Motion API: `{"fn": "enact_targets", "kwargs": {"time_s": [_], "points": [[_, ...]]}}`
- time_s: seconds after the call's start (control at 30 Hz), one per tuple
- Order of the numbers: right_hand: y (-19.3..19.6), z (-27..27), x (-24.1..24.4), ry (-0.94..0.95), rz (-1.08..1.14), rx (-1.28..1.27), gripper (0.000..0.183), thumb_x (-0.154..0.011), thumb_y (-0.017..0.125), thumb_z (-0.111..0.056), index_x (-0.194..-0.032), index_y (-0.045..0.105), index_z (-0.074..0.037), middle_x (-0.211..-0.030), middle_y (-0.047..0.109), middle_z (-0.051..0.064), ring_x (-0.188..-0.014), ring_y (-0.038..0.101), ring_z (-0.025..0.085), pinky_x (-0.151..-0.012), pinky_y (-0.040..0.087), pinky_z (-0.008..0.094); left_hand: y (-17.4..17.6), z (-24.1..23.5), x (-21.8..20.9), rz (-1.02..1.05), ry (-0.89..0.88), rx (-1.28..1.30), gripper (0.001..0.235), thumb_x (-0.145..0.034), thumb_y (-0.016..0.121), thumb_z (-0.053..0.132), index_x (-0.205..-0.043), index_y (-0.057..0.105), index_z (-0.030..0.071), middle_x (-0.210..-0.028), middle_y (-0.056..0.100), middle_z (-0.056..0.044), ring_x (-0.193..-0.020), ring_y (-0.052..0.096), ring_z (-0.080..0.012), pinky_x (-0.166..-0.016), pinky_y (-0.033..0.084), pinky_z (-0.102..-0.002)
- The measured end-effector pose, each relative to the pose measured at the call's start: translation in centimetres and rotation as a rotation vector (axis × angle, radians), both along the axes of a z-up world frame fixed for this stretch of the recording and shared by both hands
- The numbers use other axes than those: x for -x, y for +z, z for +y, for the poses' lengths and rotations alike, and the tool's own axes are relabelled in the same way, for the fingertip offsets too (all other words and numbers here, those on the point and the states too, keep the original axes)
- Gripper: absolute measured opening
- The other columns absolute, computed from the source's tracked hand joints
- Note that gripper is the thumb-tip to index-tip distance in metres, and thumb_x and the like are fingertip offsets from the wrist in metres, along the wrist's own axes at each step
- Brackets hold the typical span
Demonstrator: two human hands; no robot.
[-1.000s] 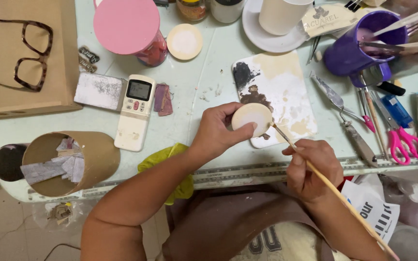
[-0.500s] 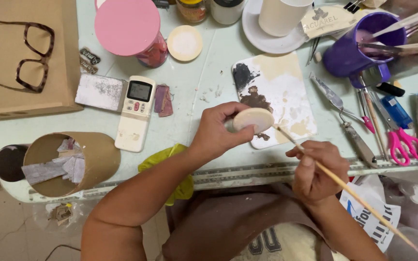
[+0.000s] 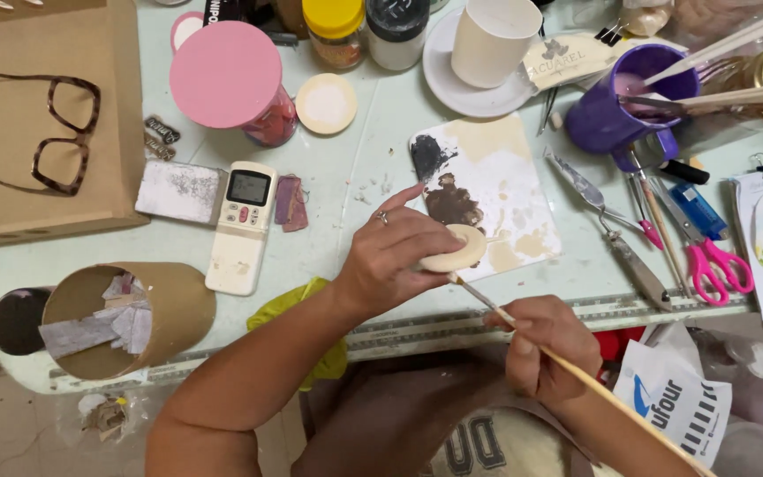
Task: Painting and dabbing a small circular craft object with brown paint using a brush and a cloth
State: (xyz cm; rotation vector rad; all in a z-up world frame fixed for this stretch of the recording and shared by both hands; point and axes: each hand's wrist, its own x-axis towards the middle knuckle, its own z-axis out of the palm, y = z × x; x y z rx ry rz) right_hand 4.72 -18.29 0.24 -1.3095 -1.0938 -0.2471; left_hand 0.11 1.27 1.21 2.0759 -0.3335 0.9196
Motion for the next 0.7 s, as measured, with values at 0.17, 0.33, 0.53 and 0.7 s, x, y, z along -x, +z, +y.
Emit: {"fn": "enact_targets", "kwargs": {"time_s": [0.17, 0.33, 0.53, 0.7], "points": [[1.6, -0.1, 0.5, -0.228, 0.101, 0.157, 0.025, -0.087, 0.04, -0.013, -0.068, 0.049, 0.001, -0.062, 0.057, 0.016, -0.052, 0.058, 0.018, -0.048, 0.049, 0.025, 0.9, 0.5, 0.3, -0.16, -0.064, -0.201, 0.019, -0.091, 0.051, 0.013, -0.096, 0.063, -0.001, -0.09, 0.063, -0.011, -0.078, 0.06, -0.0223, -0.096, 0.039, -0.059], [-0.5, 0.0, -0.7, -0.258, 0.098, -0.042, 0.016, -0.085, 0.044, -0.012, -0.077, 0.048, 0.001, -0.051, 0.048, 0.017, -0.038, 0.051, 0.022, -0.038, 0.048, 0.028, 1.3, 0.4, 0.4, -0.216, -0.043, -0.249, 0.027, -0.094, 0.042, 0.016, -0.097, 0.063, -0.002, -0.089, 0.064, -0.01, -0.077, 0.061, -0.0231, -0.094, 0.042, -0.059], [-0.1, -1.6, 0.1, -0.037, 0.009, 0.1, 0.018, -0.085, 0.044, -0.012, -0.07, 0.047, -0.002, -0.063, 0.056, 0.016, -0.049, 0.06, 0.021, -0.043, 0.048, 0.025, 1.7, 0.4, 0.4, -0.228, -0.017, -0.295, 0.034, -0.096, 0.036, 0.02, -0.096, 0.063, -0.001, -0.087, 0.063, -0.009, -0.075, 0.058, -0.0217, -0.093, 0.043, -0.057], [0.8, -0.4, -0.2, -0.091, 0.055, 0.031, 0.019, -0.084, 0.044, -0.011, -0.069, 0.044, 0.0, -0.06, 0.054, 0.018, -0.048, 0.057, 0.02, -0.041, 0.046, 0.024, 2.7, 0.5, 0.6, -0.274, 0.013, -0.38, 0.014, -0.091, 0.049, 0.004, -0.092, 0.062, 0.0, -0.085, 0.064, -0.006, -0.074, 0.06, -0.0183, -0.091, 0.044, -0.053]]}}
